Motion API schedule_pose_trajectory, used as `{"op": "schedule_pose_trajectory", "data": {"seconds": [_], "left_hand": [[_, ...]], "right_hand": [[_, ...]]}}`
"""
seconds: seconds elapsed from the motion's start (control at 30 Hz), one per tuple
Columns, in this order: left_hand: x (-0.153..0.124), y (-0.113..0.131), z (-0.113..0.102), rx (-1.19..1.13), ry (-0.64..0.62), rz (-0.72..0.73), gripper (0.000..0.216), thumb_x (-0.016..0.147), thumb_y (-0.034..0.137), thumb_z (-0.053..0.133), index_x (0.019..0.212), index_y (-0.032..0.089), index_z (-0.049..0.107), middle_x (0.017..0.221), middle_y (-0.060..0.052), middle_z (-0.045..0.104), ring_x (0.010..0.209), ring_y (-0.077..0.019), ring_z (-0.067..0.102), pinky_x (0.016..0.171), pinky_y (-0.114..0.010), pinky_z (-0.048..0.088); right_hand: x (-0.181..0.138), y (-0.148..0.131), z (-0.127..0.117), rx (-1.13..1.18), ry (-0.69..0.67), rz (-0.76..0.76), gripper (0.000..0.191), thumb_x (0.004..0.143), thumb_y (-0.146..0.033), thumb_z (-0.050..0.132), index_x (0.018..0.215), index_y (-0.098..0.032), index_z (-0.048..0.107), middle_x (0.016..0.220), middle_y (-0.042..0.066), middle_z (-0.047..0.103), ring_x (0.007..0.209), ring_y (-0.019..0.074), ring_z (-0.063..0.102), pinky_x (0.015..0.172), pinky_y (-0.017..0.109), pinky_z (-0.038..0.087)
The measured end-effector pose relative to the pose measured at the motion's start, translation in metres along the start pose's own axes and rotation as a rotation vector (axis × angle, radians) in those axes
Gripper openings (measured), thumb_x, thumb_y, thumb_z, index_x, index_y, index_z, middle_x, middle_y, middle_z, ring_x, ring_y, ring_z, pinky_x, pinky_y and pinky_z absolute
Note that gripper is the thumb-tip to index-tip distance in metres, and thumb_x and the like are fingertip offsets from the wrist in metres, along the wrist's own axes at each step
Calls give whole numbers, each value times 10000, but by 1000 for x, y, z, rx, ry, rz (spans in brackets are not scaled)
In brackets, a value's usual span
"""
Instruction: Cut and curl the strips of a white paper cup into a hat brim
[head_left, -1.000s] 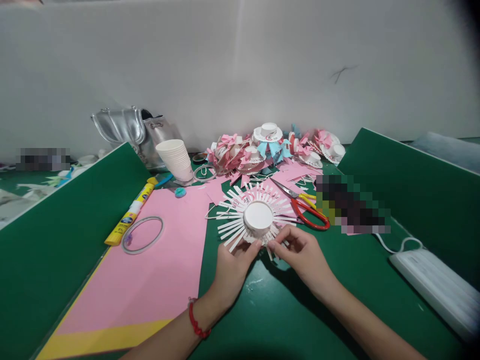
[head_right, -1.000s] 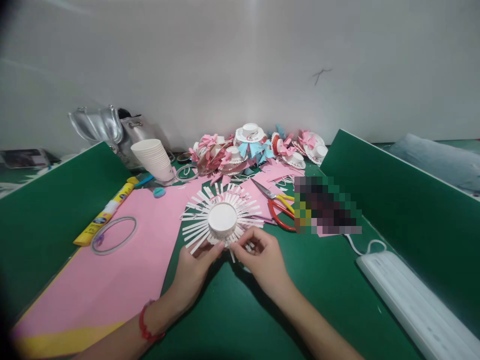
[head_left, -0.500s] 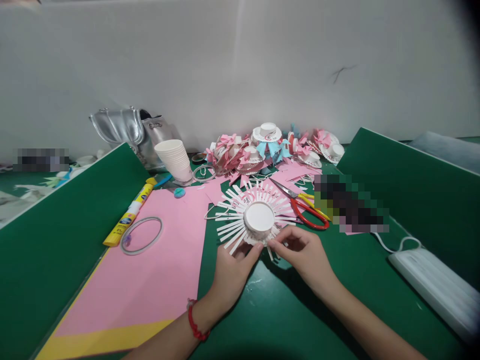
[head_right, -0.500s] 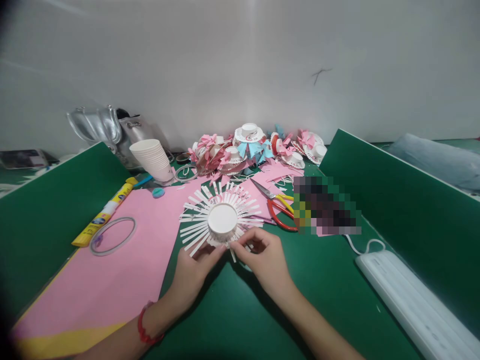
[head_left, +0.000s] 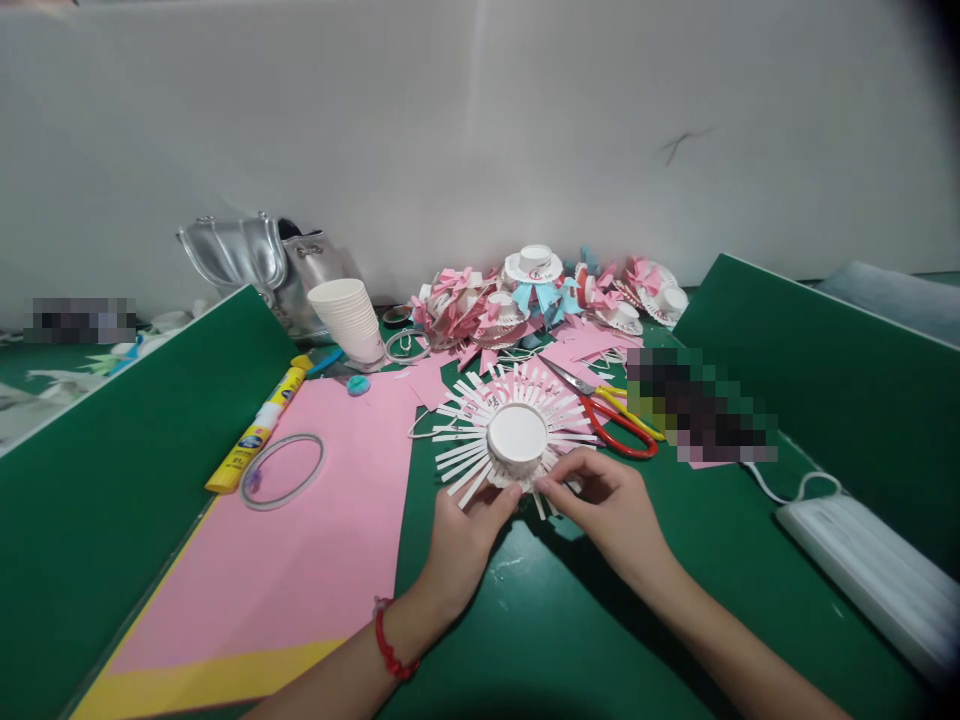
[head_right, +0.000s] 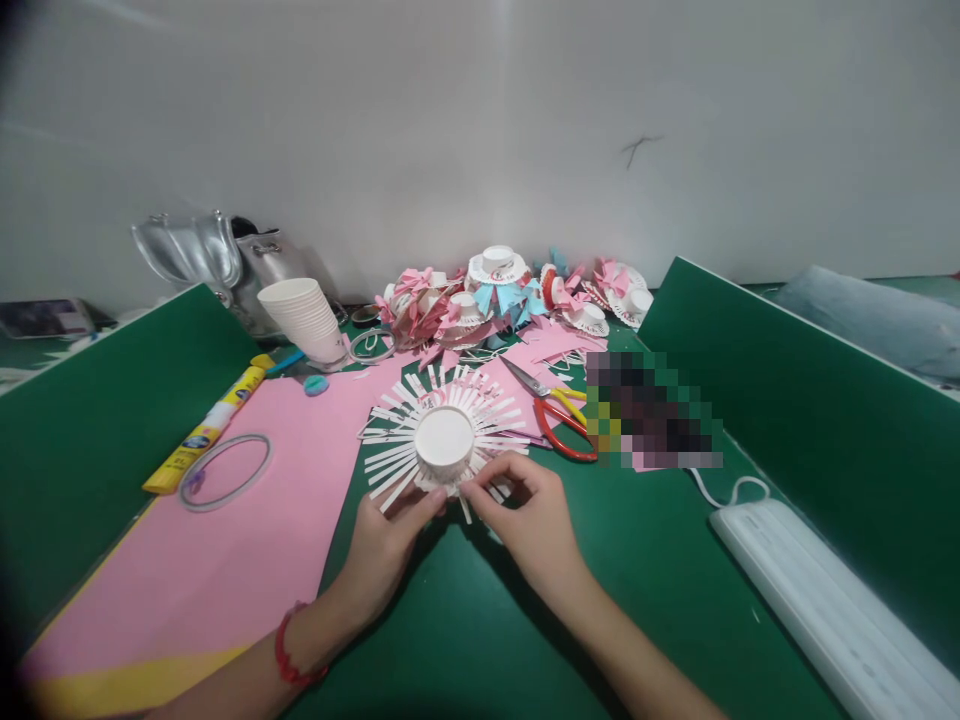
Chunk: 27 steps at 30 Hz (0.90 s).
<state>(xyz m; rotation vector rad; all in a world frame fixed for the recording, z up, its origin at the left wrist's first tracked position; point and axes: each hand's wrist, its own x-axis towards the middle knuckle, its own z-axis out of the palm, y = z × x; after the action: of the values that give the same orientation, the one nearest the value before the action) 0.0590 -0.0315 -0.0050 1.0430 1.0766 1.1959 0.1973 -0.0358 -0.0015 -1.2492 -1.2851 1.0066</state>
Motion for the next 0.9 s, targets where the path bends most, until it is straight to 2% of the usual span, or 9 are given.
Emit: {"op": "schedule_pose_trajectory", "data": {"seconds": [0.1,0.23,0.47,0.67,0.9], "left_hand": [[1,-1,0,5,29,5,122,657,162,645,774,127,657,804,-46,716,791,-203,645,704,-259,509],[2,-1,1,-9,34,17,156,666,159,632,815,123,659,855,-54,715,840,-202,640,761,-260,497],[2,0,2,7,49,19,196,639,152,644,829,107,660,881,-73,713,860,-216,641,804,-284,487],[2,3,4,27,76,21,185,616,130,642,799,114,662,854,-58,719,835,-207,650,787,-278,499],[1,4,5,41,86,-15,184,604,139,641,785,111,652,828,-60,722,817,-207,654,776,-274,503]], "right_hand": [[-1,-1,-1,-8,14,-58,111,688,-221,604,596,-180,559,658,19,587,634,149,536,576,249,420],[-2,-1,0,-25,57,-88,132,717,-246,573,602,-182,571,760,51,618,763,189,566,652,275,442],[-4,0,3,-37,31,-72,38,710,-213,578,731,-182,583,780,38,608,718,158,564,634,245,446],[-3,0,3,-89,4,-34,56,708,-227,571,712,-171,575,707,27,591,600,137,521,544,235,420],[-3,-2,4,-71,27,2,67,682,-230,574,664,-166,562,643,16,593,592,141,535,555,239,433]]}}
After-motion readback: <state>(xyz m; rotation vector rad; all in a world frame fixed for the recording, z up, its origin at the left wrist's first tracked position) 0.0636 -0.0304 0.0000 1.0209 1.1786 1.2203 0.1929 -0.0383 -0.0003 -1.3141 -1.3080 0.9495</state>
